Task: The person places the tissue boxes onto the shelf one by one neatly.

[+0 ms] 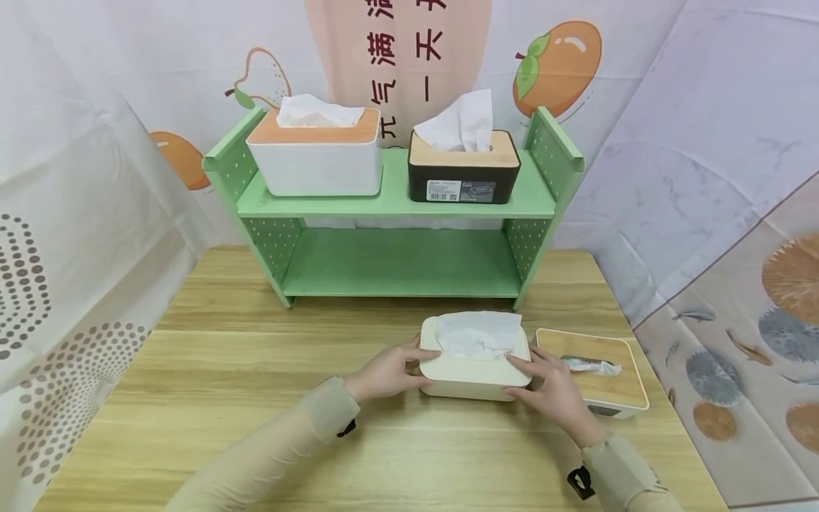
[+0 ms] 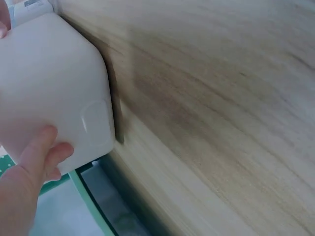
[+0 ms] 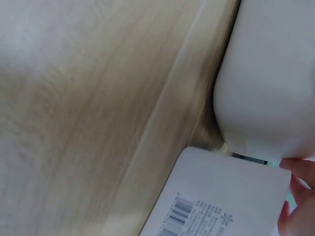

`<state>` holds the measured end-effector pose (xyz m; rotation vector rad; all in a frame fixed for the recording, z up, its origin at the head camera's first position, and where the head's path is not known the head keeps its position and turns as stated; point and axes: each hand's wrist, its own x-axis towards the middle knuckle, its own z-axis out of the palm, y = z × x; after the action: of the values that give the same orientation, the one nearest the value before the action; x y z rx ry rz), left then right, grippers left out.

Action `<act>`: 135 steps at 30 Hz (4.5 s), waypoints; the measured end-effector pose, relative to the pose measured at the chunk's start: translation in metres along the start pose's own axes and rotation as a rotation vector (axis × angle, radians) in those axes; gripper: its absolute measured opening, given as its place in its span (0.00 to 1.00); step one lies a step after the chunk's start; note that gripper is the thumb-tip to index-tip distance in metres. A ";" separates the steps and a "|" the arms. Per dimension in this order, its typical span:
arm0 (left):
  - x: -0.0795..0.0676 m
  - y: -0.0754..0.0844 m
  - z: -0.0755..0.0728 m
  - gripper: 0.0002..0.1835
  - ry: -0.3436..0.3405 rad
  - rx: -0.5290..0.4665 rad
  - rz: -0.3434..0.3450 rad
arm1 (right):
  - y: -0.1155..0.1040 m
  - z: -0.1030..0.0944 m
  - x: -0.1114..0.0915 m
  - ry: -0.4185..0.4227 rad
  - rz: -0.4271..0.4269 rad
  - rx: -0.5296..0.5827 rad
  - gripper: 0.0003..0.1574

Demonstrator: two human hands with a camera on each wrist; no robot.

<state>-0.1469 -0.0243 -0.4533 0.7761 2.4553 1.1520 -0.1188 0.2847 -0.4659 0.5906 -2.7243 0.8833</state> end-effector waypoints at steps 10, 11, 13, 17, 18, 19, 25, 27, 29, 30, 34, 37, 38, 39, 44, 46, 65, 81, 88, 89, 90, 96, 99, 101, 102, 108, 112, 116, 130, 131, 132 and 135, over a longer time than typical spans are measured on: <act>0.000 0.004 -0.007 0.26 0.054 -0.032 -0.004 | -0.005 0.000 0.000 0.105 0.119 0.112 0.31; 0.000 0.005 -0.008 0.26 0.062 -0.017 0.002 | -0.006 0.000 0.001 0.112 0.129 0.144 0.30; -0.002 0.007 -0.010 0.25 0.076 0.006 0.016 | -0.008 0.001 0.001 0.130 0.129 0.186 0.28; -0.005 0.011 -0.013 0.23 0.127 0.018 0.013 | -0.013 0.003 0.004 0.145 0.123 0.254 0.28; -0.005 0.011 -0.014 0.23 0.143 0.018 0.017 | -0.014 0.003 0.005 0.149 0.126 0.257 0.27; -0.005 0.012 -0.015 0.23 0.158 0.014 0.019 | -0.015 0.004 0.006 0.151 0.132 0.266 0.28; -0.008 0.014 -0.027 0.22 0.226 0.063 0.023 | -0.023 0.008 0.016 0.154 0.182 0.368 0.28; -0.010 0.014 -0.030 0.22 0.248 0.074 0.031 | -0.027 0.009 0.020 0.156 0.189 0.414 0.28; -0.013 0.013 -0.034 0.21 0.271 0.076 0.042 | -0.031 0.009 0.023 0.156 0.191 0.426 0.28; -0.015 0.012 -0.035 0.21 0.280 0.066 0.047 | -0.033 0.009 0.025 0.155 0.191 0.426 0.28; -0.022 0.008 -0.038 0.22 0.323 0.065 0.063 | -0.040 0.011 0.033 0.140 0.185 0.386 0.28; -0.026 0.004 -0.039 0.23 0.343 0.064 0.070 | -0.044 0.014 0.037 0.136 0.170 0.380 0.27; -0.028 0.002 -0.039 0.24 0.354 0.065 0.069 | -0.046 0.016 0.038 0.136 0.162 0.385 0.27; -0.029 0.002 -0.039 0.24 0.361 0.062 0.064 | -0.047 0.017 0.041 0.141 0.151 0.392 0.26; -0.035 0.000 -0.043 0.24 0.424 0.056 0.049 | -0.057 0.022 0.049 0.166 0.133 0.441 0.26; -0.039 -0.001 -0.047 0.23 0.453 0.058 0.043 | -0.061 0.025 0.052 0.158 0.142 0.468 0.27; -0.058 -0.013 -0.091 0.22 0.544 0.089 0.012 | -0.099 0.044 0.096 0.115 0.220 0.606 0.29; -0.074 -0.038 -0.106 0.21 0.600 0.117 -0.042 | -0.116 0.085 0.121 0.110 0.262 0.727 0.29; -0.072 -0.049 -0.109 0.21 0.599 0.105 -0.017 | -0.115 0.091 0.127 0.095 0.219 0.704 0.29; -0.071 -0.050 -0.110 0.21 0.598 0.098 -0.013 | -0.115 0.091 0.129 0.096 0.216 0.699 0.29; -0.071 -0.050 -0.111 0.22 0.597 0.093 -0.011 | -0.114 0.091 0.131 0.098 0.213 0.699 0.29; -0.066 -0.055 -0.114 0.22 0.588 0.080 -0.014 | -0.121 0.084 0.134 0.076 0.244 0.678 0.29; -0.066 -0.058 -0.113 0.22 0.599 0.063 -0.027 | -0.132 0.076 0.134 0.072 0.243 0.662 0.29; -0.066 -0.060 -0.113 0.22 0.606 0.047 -0.032 | -0.138 0.073 0.134 0.075 0.238 0.643 0.28; -0.066 -0.060 -0.113 0.22 0.606 0.042 -0.036 | -0.140 0.073 0.134 0.075 0.240 0.641 0.28; -0.070 -0.066 -0.115 0.22 0.616 0.021 -0.063 | -0.147 0.077 0.137 0.061 0.238 0.643 0.28; -0.073 -0.067 -0.118 0.22 0.626 0.005 -0.079 | -0.149 0.080 0.142 0.060 0.230 0.647 0.27; -0.075 -0.068 -0.121 0.22 0.627 -0.020 -0.096 | -0.143 0.088 0.147 0.034 0.256 0.677 0.27; -0.075 -0.075 -0.127 0.16 0.760 -0.080 -0.129 | -0.131 0.118 0.164 0.032 0.205 0.662 0.27; -0.075 -0.075 -0.127 0.16 0.773 -0.084 -0.133 | -0.132 0.119 0.165 0.034 0.187 0.646 0.27; -0.075 -0.075 -0.128 0.16 0.786 -0.089 -0.137 | -0.134 0.120 0.166 0.037 0.167 0.628 0.26; -0.075 -0.075 -0.128 0.16 0.842 -0.084 -0.160 | -0.138 0.125 0.170 0.031 0.093 0.549 0.26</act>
<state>-0.1755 -0.1863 -0.4277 0.0324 2.9915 1.7568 -0.2205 0.0555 -0.4398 0.5341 -2.4864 1.6682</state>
